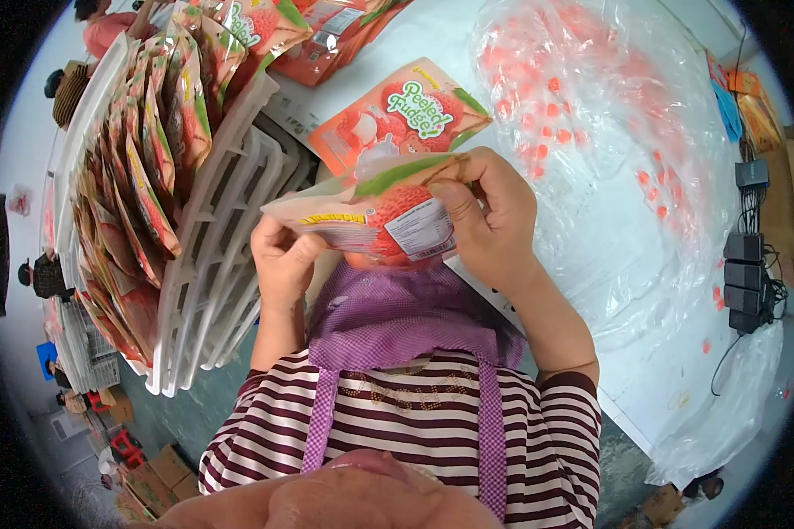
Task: Placing individual gummy candies into plastic packaging bags in a factory production setting.
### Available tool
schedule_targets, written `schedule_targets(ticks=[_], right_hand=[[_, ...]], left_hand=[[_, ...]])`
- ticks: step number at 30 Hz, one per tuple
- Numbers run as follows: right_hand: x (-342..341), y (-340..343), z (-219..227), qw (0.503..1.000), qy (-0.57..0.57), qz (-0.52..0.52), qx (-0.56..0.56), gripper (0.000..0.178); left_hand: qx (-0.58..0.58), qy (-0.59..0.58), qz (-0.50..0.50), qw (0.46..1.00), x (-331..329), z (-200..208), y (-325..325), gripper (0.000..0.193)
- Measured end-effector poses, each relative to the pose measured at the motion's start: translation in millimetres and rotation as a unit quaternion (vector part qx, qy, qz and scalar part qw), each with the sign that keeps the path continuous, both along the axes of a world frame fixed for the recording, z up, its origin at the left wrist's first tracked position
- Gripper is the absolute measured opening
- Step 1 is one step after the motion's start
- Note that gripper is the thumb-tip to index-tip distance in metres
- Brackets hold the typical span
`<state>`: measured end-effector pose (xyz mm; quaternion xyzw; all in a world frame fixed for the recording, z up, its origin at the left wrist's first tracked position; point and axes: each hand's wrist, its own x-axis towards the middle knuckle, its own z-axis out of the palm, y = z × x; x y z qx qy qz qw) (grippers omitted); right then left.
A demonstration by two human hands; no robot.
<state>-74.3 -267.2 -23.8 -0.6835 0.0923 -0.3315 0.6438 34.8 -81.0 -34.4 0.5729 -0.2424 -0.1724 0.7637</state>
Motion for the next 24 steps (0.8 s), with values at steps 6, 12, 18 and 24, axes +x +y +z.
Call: schedule_targets(ticks=[6,12,18,24], right_hand=[[-2.8,3.4,-0.8,0.984,-0.03,-0.02,-0.175,0.007],[-7.8,2.2,11.3,0.998,0.024,0.038,-0.049,0.012],[-23.0,14.5,62.5,0.849,0.063,-0.102,-0.515,0.019],[-41.0,27.8,72.5,0.81,0.105,-0.031,-0.577,0.013]], left_hand=[[0.059,0.015,-0.086,0.994,-1.4,12.0,-1.8,0.021],[0.041,-0.267,-0.005,0.963,4.3,12.2,-4.8,0.019],[0.066,-0.522,-0.023,0.85,-6.3,36.4,4.0,0.027],[0.015,-0.583,-0.054,0.811,-13.6,33.8,5.7,0.036]])
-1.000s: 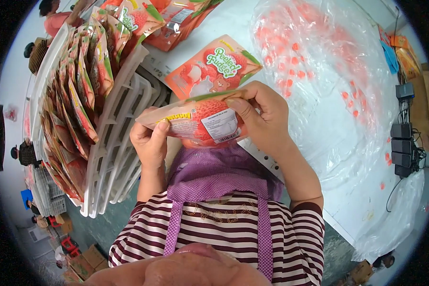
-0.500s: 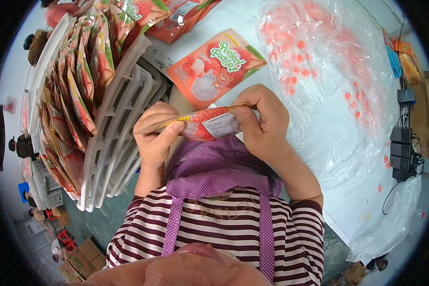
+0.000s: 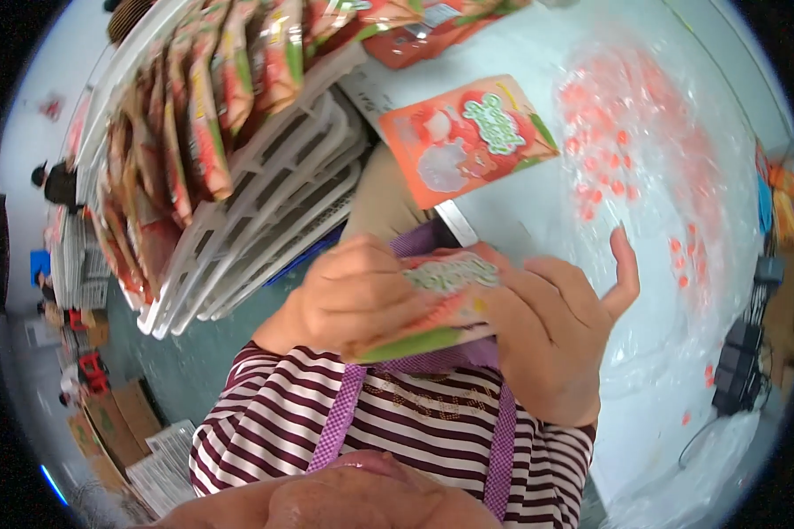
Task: Placing individual gummy candies into plastic packaging bags in a factory production setting.
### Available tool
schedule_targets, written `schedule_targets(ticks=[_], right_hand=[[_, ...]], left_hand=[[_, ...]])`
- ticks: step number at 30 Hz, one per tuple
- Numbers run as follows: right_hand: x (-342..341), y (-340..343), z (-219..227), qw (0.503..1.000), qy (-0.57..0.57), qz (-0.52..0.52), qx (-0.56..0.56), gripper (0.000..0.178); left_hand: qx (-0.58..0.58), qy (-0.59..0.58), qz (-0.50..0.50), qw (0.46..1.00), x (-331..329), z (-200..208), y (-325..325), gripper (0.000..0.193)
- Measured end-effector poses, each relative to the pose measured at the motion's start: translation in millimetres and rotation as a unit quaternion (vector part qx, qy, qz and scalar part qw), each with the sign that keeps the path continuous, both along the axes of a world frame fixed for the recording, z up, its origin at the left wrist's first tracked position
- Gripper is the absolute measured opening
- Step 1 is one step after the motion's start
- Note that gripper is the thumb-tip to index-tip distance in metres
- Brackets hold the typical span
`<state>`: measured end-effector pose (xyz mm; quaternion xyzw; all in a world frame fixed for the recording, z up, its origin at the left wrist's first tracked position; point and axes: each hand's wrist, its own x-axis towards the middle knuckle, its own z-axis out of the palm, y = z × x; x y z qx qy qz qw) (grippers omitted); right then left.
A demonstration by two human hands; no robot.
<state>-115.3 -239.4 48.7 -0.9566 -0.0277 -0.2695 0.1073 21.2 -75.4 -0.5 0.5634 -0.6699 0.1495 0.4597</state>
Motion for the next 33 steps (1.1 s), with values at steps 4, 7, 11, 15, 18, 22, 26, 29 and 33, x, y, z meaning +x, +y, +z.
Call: schedule_targets(ticks=[4,7,11,15,18,22,26,29,33], right_hand=[[0.1,7.4,-3.4,0.999,0.004,0.011,0.035,0.007],[-1.5,11.0,-8.0,0.998,0.012,0.049,0.039,0.005],[0.7,11.9,-7.9,0.996,0.033,0.076,0.042,0.004],[1.7,18.9,-11.4,0.99,0.032,0.134,0.024,0.007],[4.4,19.4,-21.8,0.988,0.035,0.149,0.031,0.01],[3.9,17.1,-31.7,0.987,0.028,0.155,0.043,0.006],[4.4,13.7,-22.3,0.975,0.034,0.208,0.071,0.016],[1.4,-3.8,-27.8,0.974,0.026,0.16,0.159,0.01],[2.2,-0.6,-28.7,0.962,0.015,0.187,0.2,0.008]], left_hand=[[-0.026,-0.009,-0.022,0.999,-3.8,1.3,3.1,0.038],[-0.022,0.031,-0.021,0.999,-7.1,6.1,14.8,0.028],[-0.018,0.066,0.02,0.997,-18.4,9.8,17.5,0.015],[-0.02,0.054,0.024,0.998,-27.0,0.8,17.1,0.014],[-0.011,0.056,0.041,0.998,-30.1,-4.9,19.8,0.013],[-0.026,0.088,0.038,0.995,-30.0,-6.2,19.7,0.012],[0.004,0.145,0.021,0.989,-32.8,-2.2,29.6,0.009],[-0.042,0.183,0.026,0.982,-26.5,1.1,37.3,0.013],[-0.021,0.188,0.01,0.982,-24.7,6.3,46.5,0.018]])
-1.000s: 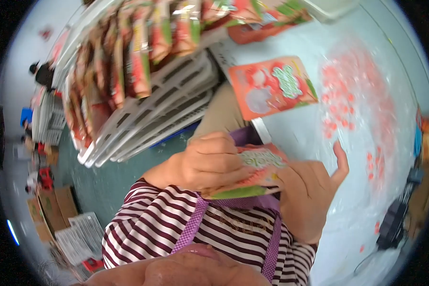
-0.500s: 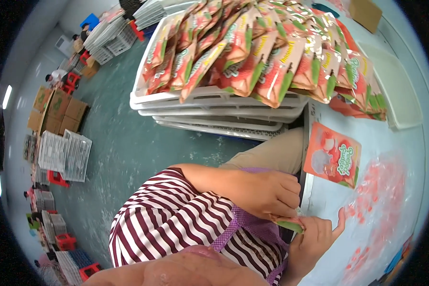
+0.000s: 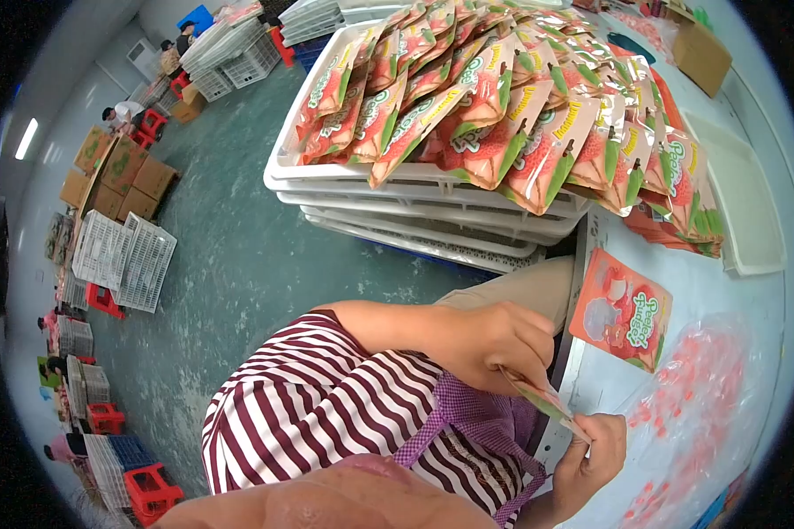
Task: Placing individual gummy candies into plastic packaging bags in a factory production setting.
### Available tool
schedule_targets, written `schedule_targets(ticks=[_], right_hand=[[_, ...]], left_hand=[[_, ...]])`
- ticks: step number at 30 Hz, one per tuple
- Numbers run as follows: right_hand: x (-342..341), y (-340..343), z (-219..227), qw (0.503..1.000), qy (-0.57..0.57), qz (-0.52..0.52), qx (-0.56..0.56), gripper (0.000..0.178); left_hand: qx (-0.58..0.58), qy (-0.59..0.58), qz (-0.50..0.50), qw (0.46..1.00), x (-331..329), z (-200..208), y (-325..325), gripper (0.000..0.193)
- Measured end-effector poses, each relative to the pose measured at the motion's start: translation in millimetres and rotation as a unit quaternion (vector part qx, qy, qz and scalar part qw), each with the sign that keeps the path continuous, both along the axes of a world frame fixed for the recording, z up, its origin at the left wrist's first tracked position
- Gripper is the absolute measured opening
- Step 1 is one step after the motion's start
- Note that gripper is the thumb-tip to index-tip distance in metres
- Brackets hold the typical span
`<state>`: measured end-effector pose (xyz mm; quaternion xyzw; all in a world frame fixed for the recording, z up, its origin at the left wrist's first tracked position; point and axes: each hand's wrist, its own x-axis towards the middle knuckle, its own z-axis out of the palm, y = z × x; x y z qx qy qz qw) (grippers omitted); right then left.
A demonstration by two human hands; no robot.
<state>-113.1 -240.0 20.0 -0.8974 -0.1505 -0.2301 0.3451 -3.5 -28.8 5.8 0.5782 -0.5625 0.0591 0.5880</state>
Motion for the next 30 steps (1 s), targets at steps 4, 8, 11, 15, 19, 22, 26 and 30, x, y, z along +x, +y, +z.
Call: schedule_targets(ticks=[4,8,11,15,19,22,26,30], right_hand=[[-3.2,-2.2,-2.4,0.999,0.018,-0.003,0.048,0.007],[-2.1,-8.0,-7.1,0.992,-0.04,-0.003,0.121,0.01],[-8.3,-13.4,-30.7,0.951,-0.011,-0.066,0.302,0.015],[13.6,-15.1,-26.7,0.956,-0.009,-0.056,0.289,0.023],[15.4,-22.2,-38.9,0.964,0.012,-0.041,0.261,0.022],[26.2,-14.0,-42.1,0.972,0.047,-0.064,0.222,0.017],[36.3,-7.2,-43.3,0.983,0.06,-0.071,0.16,0.01],[34.7,3.8,-45.9,0.981,0.072,-0.107,0.145,0.011]], left_hand=[[0.006,0.067,-0.045,0.997,4.4,-1.2,9.7,0.03],[0.098,0.174,-0.065,0.978,-0.4,-9.7,20.7,0.039],[0.198,0.233,-0.1,0.947,3.3,-21.5,32.9,0.029],[0.077,0.3,0.152,0.939,-3.8,31.9,78.0,0.017],[-0.152,-0.087,0.512,0.841,30.7,85.5,148.4,0.009],[-0.124,-0.262,0.648,0.704,101.3,126.1,221.2,0.016],[0.046,-0.125,0.731,0.67,185.0,128.0,302.7,0.023],[0.109,-0.085,0.781,0.609,239.1,98.1,345.6,0.026]])
